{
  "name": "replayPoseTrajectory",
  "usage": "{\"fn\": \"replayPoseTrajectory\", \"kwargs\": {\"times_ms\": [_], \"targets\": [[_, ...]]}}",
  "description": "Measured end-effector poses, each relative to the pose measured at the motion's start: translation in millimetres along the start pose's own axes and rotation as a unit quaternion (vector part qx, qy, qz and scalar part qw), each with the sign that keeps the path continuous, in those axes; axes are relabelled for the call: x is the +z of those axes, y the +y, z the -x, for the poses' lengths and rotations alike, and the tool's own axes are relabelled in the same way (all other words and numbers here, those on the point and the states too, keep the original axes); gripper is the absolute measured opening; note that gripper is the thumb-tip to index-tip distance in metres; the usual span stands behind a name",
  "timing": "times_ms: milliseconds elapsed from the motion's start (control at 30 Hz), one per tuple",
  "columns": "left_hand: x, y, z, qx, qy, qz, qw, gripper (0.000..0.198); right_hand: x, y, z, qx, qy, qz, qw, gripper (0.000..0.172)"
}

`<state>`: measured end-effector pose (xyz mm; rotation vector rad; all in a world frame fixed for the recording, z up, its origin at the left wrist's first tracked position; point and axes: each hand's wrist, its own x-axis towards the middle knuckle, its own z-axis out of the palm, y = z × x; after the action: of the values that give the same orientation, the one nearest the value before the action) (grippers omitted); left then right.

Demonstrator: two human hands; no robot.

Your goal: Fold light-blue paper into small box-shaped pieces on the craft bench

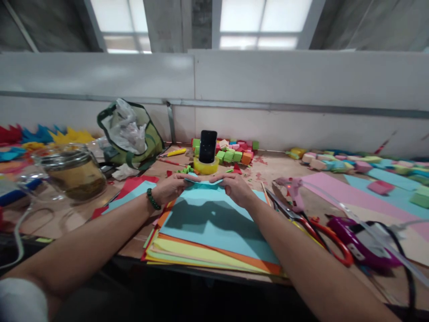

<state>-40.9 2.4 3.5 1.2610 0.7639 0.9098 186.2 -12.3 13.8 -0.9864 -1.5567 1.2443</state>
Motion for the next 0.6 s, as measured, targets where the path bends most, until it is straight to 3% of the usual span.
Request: {"fn": "replayPoseTrajectory", "kwargs": {"times_ms": [133,233,367,467,600], "targets": [[0.8,3,5,-0.011,-0.025,-0.006,1.0,0.035,1,-5,2,0.011,-0.016,0.001,1.0,0.034],[4.8,1,7,0.002,-0.002,-0.046,0.999,0.047,6,-5,3,-0.003,0.007,0.031,0.999,0.026],[12.2,-4,5,0.056,0.027,-0.129,0.99,0.04,16,-4,5,-0.075,-0.001,0.138,0.988,0.036],[17.7,-5,7,0.083,0.033,-0.177,0.98,0.026,21,-3,6,-0.135,-0.012,0.223,0.965,0.022],[25.4,-7,9,0.112,0.05,-0.217,0.968,0.022,23,-3,5,-0.122,0.002,0.239,0.963,0.023]]}}
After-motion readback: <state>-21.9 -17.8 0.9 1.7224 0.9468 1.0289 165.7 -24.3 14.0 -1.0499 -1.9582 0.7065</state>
